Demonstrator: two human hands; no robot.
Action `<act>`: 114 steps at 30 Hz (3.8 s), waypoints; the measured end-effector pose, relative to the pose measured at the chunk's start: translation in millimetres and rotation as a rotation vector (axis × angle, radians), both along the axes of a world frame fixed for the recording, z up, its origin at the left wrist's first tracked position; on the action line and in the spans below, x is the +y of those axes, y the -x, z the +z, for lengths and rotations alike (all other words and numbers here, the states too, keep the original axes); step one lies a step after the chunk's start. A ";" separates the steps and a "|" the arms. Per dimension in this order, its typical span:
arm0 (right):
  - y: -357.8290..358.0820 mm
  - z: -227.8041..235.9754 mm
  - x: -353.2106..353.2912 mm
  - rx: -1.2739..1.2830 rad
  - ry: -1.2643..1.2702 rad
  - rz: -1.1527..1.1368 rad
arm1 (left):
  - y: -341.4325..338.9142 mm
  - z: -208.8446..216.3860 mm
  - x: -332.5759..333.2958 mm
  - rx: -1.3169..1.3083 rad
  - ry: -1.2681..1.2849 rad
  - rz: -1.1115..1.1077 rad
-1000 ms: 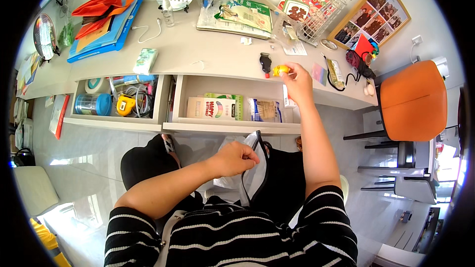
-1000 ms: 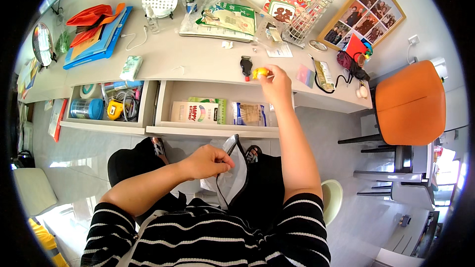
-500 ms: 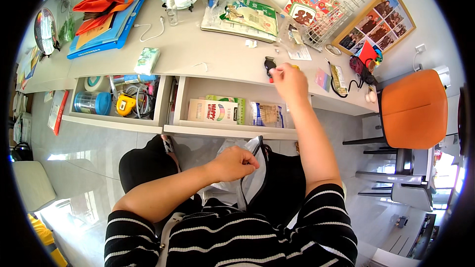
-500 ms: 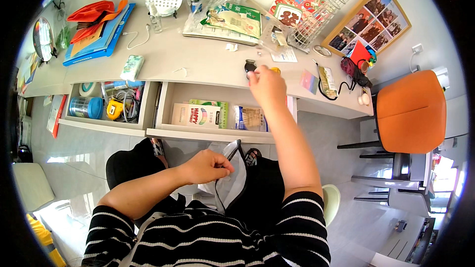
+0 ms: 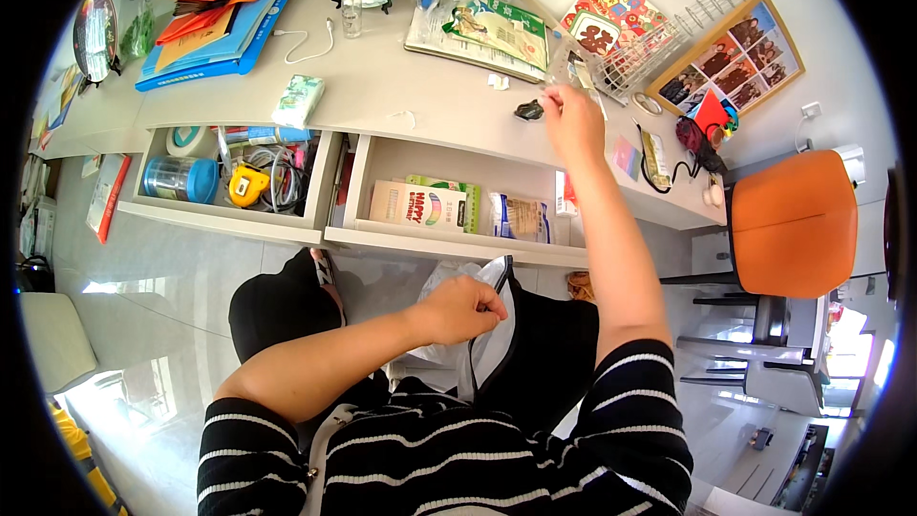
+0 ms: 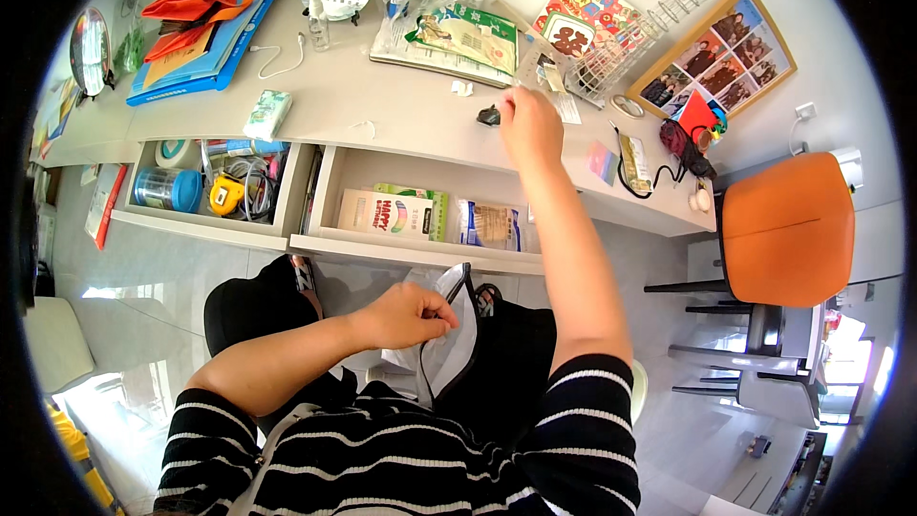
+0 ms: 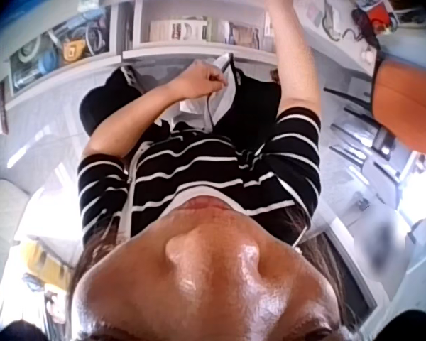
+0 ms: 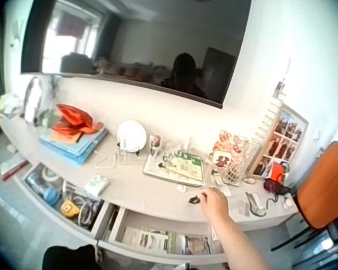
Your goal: The person organizes items in a desk drawer by moving a roll of tape, a plastic container, and several cards, then placing a birthday card and other small items into a white plastic bag.
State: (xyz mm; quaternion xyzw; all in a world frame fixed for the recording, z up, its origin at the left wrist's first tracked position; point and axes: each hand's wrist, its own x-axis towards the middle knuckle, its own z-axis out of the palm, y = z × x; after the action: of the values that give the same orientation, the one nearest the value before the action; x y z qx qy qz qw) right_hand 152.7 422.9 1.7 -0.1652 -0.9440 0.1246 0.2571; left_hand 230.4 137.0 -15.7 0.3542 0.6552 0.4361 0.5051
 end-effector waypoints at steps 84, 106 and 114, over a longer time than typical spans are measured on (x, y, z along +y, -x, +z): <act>39.5 -8.4 -2.8 -0.428 0.027 -0.098 | 41.6 31.4 -44.2 -0.128 0.066 -0.073; -65.0 72.8 -176.4 -1.052 0.585 0.877 | 80.6 45.5 -66.8 -0.280 0.014 0.542; 53.6 10.1 -120.1 -0.526 0.685 0.446 | 95.4 34.5 -70.2 -0.335 -0.043 0.784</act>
State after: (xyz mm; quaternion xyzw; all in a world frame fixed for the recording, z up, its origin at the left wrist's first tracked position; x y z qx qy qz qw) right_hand 99.1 302.9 11.8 -0.0598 -0.8940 0.4343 -0.0926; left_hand 135.0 66.7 18.8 0.0130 0.6399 0.6602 0.3930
